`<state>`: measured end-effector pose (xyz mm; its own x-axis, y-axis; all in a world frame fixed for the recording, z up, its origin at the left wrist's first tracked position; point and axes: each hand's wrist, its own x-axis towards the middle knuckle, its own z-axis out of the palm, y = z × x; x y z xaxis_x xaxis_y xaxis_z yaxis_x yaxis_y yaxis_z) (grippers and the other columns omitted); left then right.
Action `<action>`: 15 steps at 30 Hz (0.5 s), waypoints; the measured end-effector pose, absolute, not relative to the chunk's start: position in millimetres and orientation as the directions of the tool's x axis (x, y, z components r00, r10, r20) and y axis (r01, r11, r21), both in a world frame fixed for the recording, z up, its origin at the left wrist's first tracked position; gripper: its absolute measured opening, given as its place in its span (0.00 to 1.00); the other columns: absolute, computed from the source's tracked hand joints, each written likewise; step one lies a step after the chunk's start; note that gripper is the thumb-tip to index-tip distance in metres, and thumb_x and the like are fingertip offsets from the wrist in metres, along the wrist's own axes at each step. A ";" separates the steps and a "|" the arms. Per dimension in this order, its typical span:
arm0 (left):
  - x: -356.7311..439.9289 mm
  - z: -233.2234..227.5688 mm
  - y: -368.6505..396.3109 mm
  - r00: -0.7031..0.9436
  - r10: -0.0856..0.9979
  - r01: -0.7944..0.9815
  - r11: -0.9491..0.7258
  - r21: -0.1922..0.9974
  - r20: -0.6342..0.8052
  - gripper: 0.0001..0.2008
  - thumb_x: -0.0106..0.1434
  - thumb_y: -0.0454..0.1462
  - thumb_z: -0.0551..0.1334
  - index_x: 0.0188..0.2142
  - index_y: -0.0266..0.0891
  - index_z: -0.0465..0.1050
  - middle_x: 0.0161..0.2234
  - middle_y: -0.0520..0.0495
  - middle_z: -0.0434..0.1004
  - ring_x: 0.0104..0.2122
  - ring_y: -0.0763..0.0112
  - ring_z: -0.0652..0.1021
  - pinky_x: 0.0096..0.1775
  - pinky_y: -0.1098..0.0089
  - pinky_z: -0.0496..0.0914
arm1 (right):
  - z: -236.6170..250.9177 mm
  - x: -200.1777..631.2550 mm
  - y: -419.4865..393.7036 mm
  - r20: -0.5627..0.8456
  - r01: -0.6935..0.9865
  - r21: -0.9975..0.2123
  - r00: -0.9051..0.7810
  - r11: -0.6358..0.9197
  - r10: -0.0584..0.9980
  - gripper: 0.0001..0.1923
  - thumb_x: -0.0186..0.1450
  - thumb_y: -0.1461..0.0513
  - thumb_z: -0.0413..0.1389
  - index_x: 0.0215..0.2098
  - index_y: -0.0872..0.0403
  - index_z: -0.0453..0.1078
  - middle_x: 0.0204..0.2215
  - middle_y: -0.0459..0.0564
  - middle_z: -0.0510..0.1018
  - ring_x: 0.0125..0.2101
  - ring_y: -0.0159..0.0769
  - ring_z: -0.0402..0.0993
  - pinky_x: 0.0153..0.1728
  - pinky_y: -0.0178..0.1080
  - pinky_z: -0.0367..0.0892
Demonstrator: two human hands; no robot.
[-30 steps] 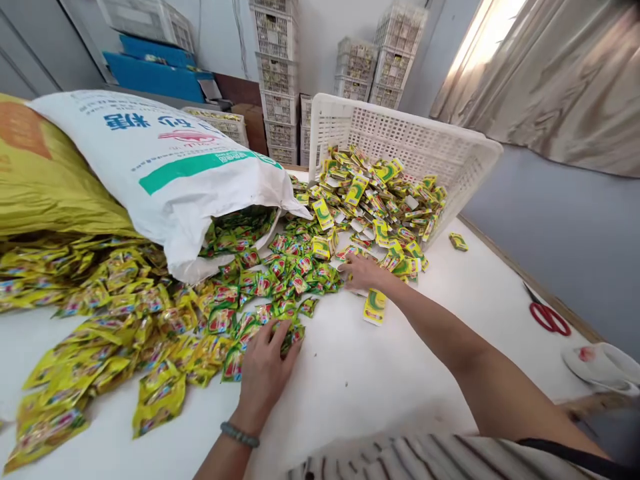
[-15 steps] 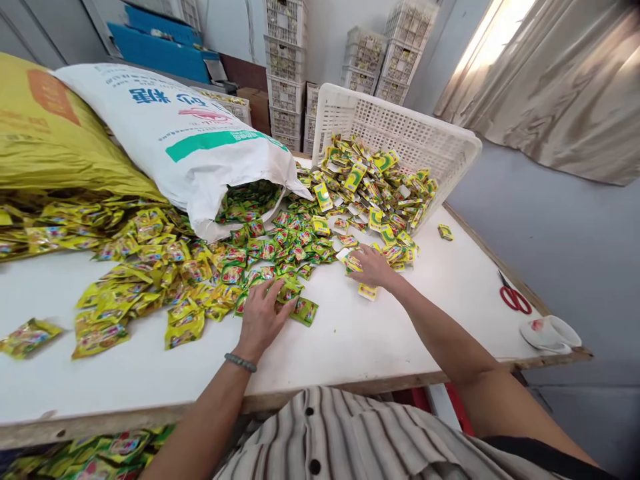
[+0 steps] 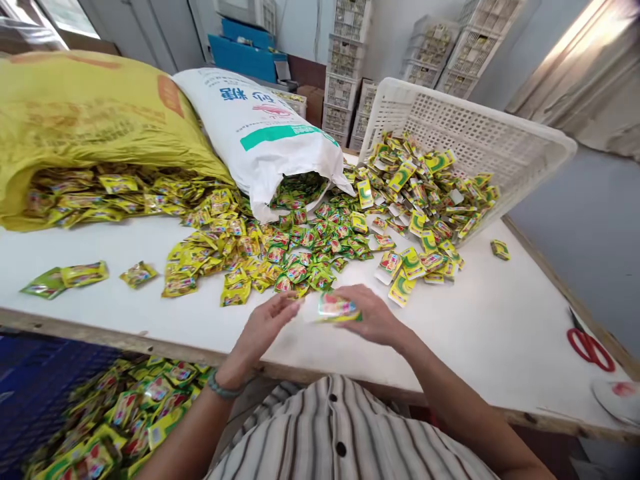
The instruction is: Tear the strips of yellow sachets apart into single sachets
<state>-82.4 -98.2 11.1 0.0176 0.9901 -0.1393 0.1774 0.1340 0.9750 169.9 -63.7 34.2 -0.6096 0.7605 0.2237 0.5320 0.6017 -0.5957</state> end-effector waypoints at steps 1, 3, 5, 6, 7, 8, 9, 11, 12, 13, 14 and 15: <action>-81.1 12.4 -101.0 0.118 0.979 0.193 0.140 0.971 -0.165 0.27 0.53 0.54 0.63 0.46 0.37 0.74 0.37 0.45 0.79 0.38 0.60 0.77 0.39 0.66 0.70 | 36.3 157.7 -69.4 0.183 0.489 -0.616 -0.674 0.618 0.716 0.32 0.55 0.56 0.67 0.56 0.49 0.66 0.51 0.54 0.75 0.51 0.44 0.70 0.52 0.46 0.64; -81.1 12.1 -105.8 0.230 0.953 0.291 0.128 0.948 -0.199 0.24 0.53 0.52 0.63 0.43 0.38 0.75 0.32 0.48 0.78 0.35 0.61 0.77 0.36 0.68 0.68 | 36.0 138.0 -72.4 0.125 0.444 -0.673 -0.720 0.592 0.683 0.34 0.54 0.54 0.67 0.56 0.50 0.66 0.50 0.54 0.75 0.50 0.43 0.70 0.50 0.45 0.65; -86.2 9.5 -110.0 0.180 0.955 0.455 0.132 0.881 -0.236 0.20 0.55 0.51 0.61 0.39 0.39 0.76 0.28 0.50 0.77 0.31 0.63 0.75 0.31 0.69 0.65 | 31.3 123.4 -64.8 0.130 0.440 -0.719 -0.677 0.539 0.725 0.28 0.58 0.53 0.64 0.54 0.51 0.68 0.49 0.54 0.76 0.49 0.41 0.72 0.49 0.42 0.66; -90.3 8.1 -111.8 0.117 0.961 0.544 0.150 0.826 -0.252 0.19 0.56 0.50 0.60 0.37 0.39 0.76 0.26 0.50 0.76 0.29 0.63 0.74 0.30 0.69 0.63 | 28.1 116.8 -58.3 0.156 0.451 -0.720 -0.635 0.527 0.757 0.23 0.61 0.53 0.61 0.52 0.52 0.69 0.48 0.54 0.77 0.48 0.40 0.72 0.48 0.42 0.66; -95.1 7.0 -113.4 0.058 0.964 0.624 0.167 0.764 -0.258 0.18 0.56 0.50 0.59 0.36 0.40 0.76 0.26 0.50 0.76 0.28 0.64 0.74 0.29 0.69 0.61 | 24.6 109.9 -50.9 0.190 0.474 -0.702 -0.595 0.532 0.781 0.17 0.64 0.55 0.58 0.49 0.52 0.71 0.46 0.53 0.78 0.47 0.39 0.73 0.48 0.41 0.66; -99.9 6.3 -114.6 0.015 0.966 0.687 0.177 0.705 -0.257 0.18 0.57 0.50 0.58 0.35 0.40 0.75 0.26 0.49 0.76 0.28 0.64 0.74 0.29 0.69 0.61 | 20.8 102.6 -43.4 0.224 0.500 -0.664 -0.576 0.555 0.787 0.13 0.66 0.56 0.56 0.47 0.53 0.73 0.44 0.53 0.79 0.46 0.39 0.73 0.48 0.41 0.65; -104.5 6.1 -115.2 -0.014 0.969 0.732 0.179 0.658 -0.248 0.17 0.57 0.50 0.58 0.35 0.40 0.75 0.27 0.49 0.76 0.29 0.64 0.74 0.30 0.69 0.61 | 16.9 94.8 -36.3 0.247 0.526 -0.610 -0.584 0.592 0.773 0.11 0.67 0.58 0.55 0.45 0.53 0.73 0.44 0.53 0.79 0.46 0.39 0.72 0.48 0.42 0.63; -111.7 6.2 -114.3 -0.051 0.978 0.780 0.166 0.603 -0.203 0.16 0.59 0.49 0.56 0.34 0.40 0.74 0.29 0.47 0.78 0.31 0.63 0.75 0.31 0.68 0.62 | 8.4 79.7 -24.4 0.238 0.551 -0.481 -0.667 0.682 0.706 0.13 0.65 0.60 0.56 0.48 0.52 0.72 0.46 0.53 0.78 0.48 0.40 0.71 0.49 0.44 0.61; -114.1 6.0 -112.9 -0.073 0.984 0.792 0.158 0.590 -0.165 0.16 0.60 0.49 0.56 0.34 0.40 0.74 0.30 0.46 0.78 0.31 0.63 0.76 0.32 0.68 0.63 | 4.0 73.5 -19.7 0.212 0.555 -0.422 -0.709 0.717 0.673 0.16 0.64 0.62 0.57 0.51 0.51 0.70 0.49 0.53 0.77 0.50 0.41 0.70 0.50 0.45 0.60; -115.7 5.3 -110.9 -0.093 0.988 0.799 0.148 0.583 -0.123 0.16 0.60 0.48 0.55 0.34 0.40 0.74 0.31 0.46 0.78 0.32 0.62 0.76 0.32 0.68 0.63 | -0.3 68.9 -15.7 0.183 0.564 -0.374 -0.734 0.737 0.654 0.20 0.64 0.64 0.56 0.54 0.51 0.68 0.51 0.53 0.76 0.51 0.42 0.69 0.50 0.45 0.59; -116.5 3.9 -108.6 -0.106 0.991 0.804 0.134 0.579 -0.083 0.15 0.60 0.48 0.55 0.35 0.40 0.74 0.31 0.46 0.78 0.31 0.62 0.76 0.32 0.67 0.64 | -4.4 66.5 -12.1 0.157 0.586 -0.339 -0.736 0.736 0.659 0.22 0.63 0.66 0.55 0.56 0.52 0.66 0.53 0.54 0.75 0.51 0.43 0.69 0.50 0.46 0.58; -116.9 1.9 -106.1 -0.105 0.993 0.806 0.112 0.581 -0.044 0.15 0.60 0.47 0.56 0.35 0.40 0.74 0.31 0.46 0.78 0.31 0.62 0.76 0.32 0.67 0.64 | -8.1 66.5 -8.8 0.134 0.622 -0.321 -0.716 0.714 0.685 0.21 0.63 0.67 0.53 0.55 0.52 0.67 0.52 0.54 0.75 0.50 0.43 0.70 0.49 0.46 0.58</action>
